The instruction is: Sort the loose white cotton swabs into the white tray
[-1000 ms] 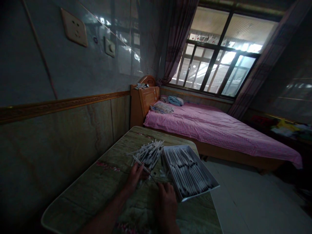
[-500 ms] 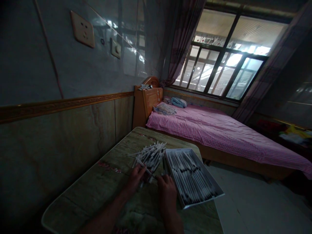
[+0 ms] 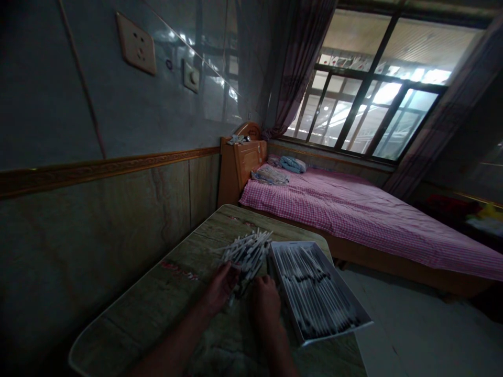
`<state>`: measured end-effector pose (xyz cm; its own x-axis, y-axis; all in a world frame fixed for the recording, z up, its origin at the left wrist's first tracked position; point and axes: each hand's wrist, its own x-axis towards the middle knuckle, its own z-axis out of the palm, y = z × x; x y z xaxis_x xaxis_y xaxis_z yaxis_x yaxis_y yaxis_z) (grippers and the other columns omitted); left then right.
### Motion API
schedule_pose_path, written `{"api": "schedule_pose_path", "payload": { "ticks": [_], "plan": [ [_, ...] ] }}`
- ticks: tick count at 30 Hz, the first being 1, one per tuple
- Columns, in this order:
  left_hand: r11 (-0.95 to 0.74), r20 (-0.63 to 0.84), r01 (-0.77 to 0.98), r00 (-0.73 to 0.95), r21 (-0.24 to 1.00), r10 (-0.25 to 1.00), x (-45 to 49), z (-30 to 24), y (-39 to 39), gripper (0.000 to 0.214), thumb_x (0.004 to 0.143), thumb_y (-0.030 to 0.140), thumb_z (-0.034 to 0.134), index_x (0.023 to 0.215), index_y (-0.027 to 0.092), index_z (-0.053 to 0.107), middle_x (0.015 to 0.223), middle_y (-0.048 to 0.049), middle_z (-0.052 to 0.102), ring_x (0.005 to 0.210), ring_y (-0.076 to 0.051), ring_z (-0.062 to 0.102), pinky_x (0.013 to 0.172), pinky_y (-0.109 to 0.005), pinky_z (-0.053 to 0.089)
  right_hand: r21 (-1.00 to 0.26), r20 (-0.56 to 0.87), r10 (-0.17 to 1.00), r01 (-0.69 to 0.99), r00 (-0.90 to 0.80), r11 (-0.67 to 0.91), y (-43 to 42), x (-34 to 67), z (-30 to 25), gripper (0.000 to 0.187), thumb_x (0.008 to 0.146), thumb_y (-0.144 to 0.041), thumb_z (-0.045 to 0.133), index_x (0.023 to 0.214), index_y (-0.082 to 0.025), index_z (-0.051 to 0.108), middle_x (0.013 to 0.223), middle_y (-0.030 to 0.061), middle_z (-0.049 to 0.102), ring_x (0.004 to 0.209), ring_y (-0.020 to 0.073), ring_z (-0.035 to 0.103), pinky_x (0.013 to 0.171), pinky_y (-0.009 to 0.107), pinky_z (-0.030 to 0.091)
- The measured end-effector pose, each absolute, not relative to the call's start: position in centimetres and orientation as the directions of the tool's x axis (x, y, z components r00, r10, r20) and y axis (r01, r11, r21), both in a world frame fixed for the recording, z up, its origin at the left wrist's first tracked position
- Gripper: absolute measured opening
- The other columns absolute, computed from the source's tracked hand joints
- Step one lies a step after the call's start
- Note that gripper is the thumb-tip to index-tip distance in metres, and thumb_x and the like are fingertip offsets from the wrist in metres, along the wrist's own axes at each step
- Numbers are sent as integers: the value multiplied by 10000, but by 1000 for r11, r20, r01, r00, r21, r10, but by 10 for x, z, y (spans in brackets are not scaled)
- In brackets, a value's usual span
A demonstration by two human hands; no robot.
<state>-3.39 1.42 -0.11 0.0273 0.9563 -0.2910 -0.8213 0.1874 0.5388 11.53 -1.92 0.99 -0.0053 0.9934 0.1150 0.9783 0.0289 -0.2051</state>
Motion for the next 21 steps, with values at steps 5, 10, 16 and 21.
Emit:
{"api": "schedule_pose_path", "payload": {
  "ticks": [5, 10, 16, 21],
  "plan": [
    [186, -287, -819, 27, 543, 957, -29, -5, 16, 113, 745, 121, 766, 749, 156, 658, 697, -3, 758, 622, -137, 727, 548, -184, 564, -127, 67, 996, 989, -61, 69, -16, 109, 19, 297, 876, -85, 471, 1003, -206, 711, 1025, 100, 670, 982, 223, 627, 775, 273, 448],
    [231, -256, -779, 94, 583, 962, -23, -11, 12, 275, 639, 163, 852, 815, 164, 640, 732, -9, 763, 653, -155, 734, 584, -207, 571, -377, 172, 985, 925, 29, 39, -27, 118, 10, 356, 870, -52, 409, 1004, -202, 703, 1003, 89, 659, 900, 191, 644, 733, 238, 453],
    [276, -246, -712, 149, 646, 958, -13, -16, 6, 416, 541, 254, 910, 807, 177, 599, 764, -17, 767, 674, -178, 740, 582, -234, 567, -825, 335, 902, 547, 273, 141, -45, 130, -16, 195, 889, -300, 490, 879, -202, 658, 877, 64, 684, 843, 213, 645, 766, 279, 487],
    [270, -233, -653, 146, 707, 962, -11, -12, 3, 504, 487, 334, 930, 820, 176, 588, 767, -22, 767, 671, -175, 732, 588, -239, 554, -918, 287, 883, 371, 373, 142, -51, 131, -32, 253, 836, -391, 555, 935, -199, 687, 930, 61, 719, 891, 225, 655, 812, 307, 496]
  ]
}}
